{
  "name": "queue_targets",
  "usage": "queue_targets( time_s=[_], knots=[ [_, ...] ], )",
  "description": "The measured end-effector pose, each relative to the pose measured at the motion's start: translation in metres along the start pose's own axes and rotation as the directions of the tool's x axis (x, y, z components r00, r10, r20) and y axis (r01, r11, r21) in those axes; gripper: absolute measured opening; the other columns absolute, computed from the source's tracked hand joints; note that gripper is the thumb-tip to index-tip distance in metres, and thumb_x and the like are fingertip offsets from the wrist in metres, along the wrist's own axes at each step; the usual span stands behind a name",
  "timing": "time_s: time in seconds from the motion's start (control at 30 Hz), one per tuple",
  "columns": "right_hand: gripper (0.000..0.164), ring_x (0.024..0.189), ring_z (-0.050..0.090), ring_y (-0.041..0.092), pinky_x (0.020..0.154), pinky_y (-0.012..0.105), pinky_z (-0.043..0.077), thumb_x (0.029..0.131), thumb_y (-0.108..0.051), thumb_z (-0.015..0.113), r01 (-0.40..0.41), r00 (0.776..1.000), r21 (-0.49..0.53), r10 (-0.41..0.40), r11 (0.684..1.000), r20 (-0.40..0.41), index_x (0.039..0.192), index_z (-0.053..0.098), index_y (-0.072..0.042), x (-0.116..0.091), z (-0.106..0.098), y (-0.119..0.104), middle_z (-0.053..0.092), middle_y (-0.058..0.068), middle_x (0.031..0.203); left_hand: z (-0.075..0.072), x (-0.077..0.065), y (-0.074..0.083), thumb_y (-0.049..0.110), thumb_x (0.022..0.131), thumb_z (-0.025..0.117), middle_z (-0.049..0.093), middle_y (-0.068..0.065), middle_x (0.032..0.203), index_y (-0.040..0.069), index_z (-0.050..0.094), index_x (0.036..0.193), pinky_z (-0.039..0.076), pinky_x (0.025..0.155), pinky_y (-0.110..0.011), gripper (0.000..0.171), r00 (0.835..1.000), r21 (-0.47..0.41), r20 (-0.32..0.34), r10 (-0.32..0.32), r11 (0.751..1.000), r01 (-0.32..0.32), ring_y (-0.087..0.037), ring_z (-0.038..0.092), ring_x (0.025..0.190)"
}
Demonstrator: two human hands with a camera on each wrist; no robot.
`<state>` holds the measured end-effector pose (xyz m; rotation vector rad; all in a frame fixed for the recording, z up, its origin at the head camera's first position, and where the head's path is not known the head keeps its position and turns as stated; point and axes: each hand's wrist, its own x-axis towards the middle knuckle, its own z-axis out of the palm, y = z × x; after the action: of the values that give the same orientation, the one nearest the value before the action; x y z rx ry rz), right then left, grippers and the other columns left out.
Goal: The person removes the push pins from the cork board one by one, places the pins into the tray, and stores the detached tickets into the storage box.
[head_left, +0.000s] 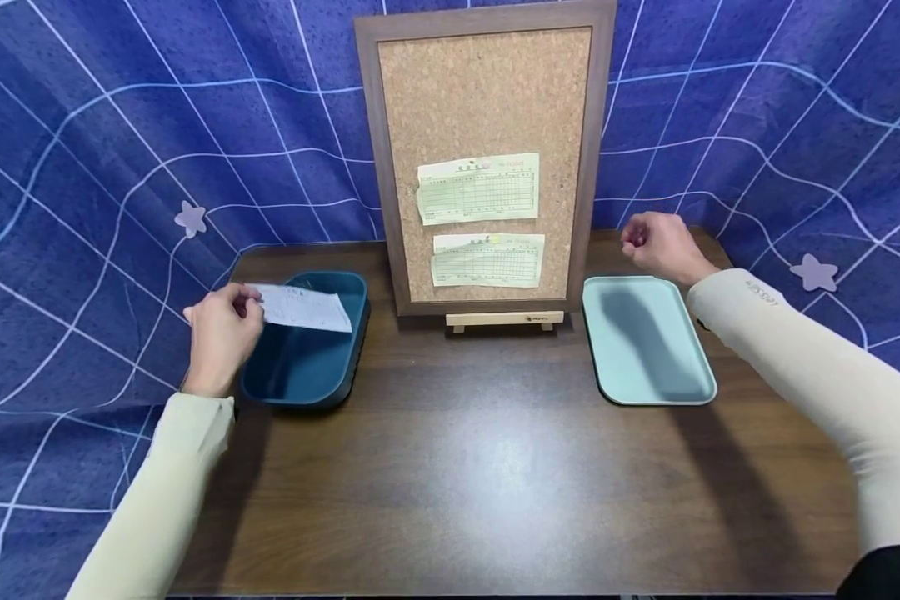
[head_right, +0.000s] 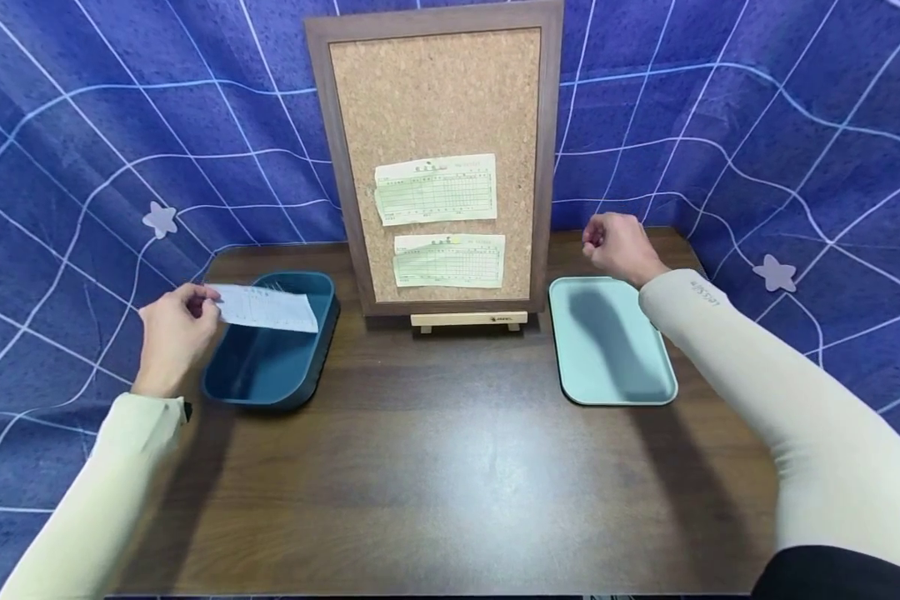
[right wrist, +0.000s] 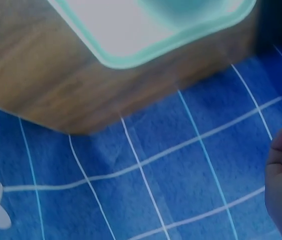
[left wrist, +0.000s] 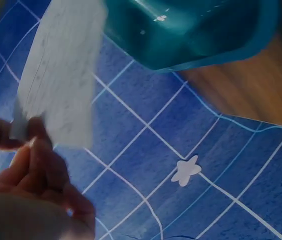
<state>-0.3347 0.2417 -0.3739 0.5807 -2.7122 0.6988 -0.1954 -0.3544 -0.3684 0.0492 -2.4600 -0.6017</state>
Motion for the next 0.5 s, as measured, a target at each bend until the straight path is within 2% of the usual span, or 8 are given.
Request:
queue_targets(
  time_s=[0.13, 0.23, 0.4, 0.5],
  knots=[
    [0.005, 0.063, 0.053, 0.021, 0.061, 0.036, 0.039, 0.073, 0.0, 0.066, -0.023, 0.999, 0.013, 0.022, 1.0, 0.026, 0.076, 0.063, -0.003, -0.008, 0.012, 0.006, 0.059, 0.007, 0.068, 0.001, -0.007, -0.004, 0.002, 0.082, 0.047, 0.066, -0.02, 0.079, -0.002, 0.068, 0.09, 0.025, 0.073, -0.053, 0.023, 0.995, 0.021, 0.096, -0.028, 0.999, 0.026, -0.041, 0.058, 0.078],
    [0.006, 0.065, 0.054, 0.022, 0.063, 0.037, 0.039, 0.073, 0.001, 0.066, -0.035, 0.999, 0.033, 0.033, 0.999, 0.042, 0.077, 0.063, -0.003, -0.015, 0.02, 0.011, 0.06, 0.007, 0.069, 0.002, -0.012, -0.007, 0.001, 0.083, 0.049, 0.067, -0.019, 0.082, -0.002, 0.069, 0.091, 0.024, 0.073, -0.052, 0.022, 0.989, 0.024, 0.148, -0.022, 1.0, 0.019, -0.041, 0.059, 0.079],
    [0.006, 0.065, 0.054, 0.022, 0.063, 0.037, 0.04, 0.074, 0.0, 0.065, -0.065, 0.995, 0.058, 0.061, 0.996, 0.076, 0.078, 0.063, -0.004, -0.026, 0.03, 0.014, 0.06, 0.007, 0.069, 0.005, -0.02, -0.01, 0.003, 0.081, 0.062, 0.065, -0.012, 0.07, 0.0, 0.07, 0.087, 0.023, 0.068, -0.047, 0.01, 0.984, 0.025, 0.176, 0.025, 0.999, -0.029, -0.03, 0.058, 0.067],
    [0.006, 0.065, 0.054, 0.021, 0.063, 0.036, 0.04, 0.074, -0.001, 0.066, -0.09, 0.991, 0.064, 0.083, 0.994, 0.104, 0.079, 0.063, -0.003, -0.033, 0.036, 0.015, 0.06, 0.007, 0.07, 0.006, -0.024, -0.011, 0.005, 0.08, 0.067, 0.064, -0.009, 0.067, 0.001, 0.071, 0.084, 0.022, 0.067, -0.047, 0.007, 0.98, 0.024, 0.198, 0.036, 0.999, -0.042, -0.028, 0.058, 0.064]
  ],
)
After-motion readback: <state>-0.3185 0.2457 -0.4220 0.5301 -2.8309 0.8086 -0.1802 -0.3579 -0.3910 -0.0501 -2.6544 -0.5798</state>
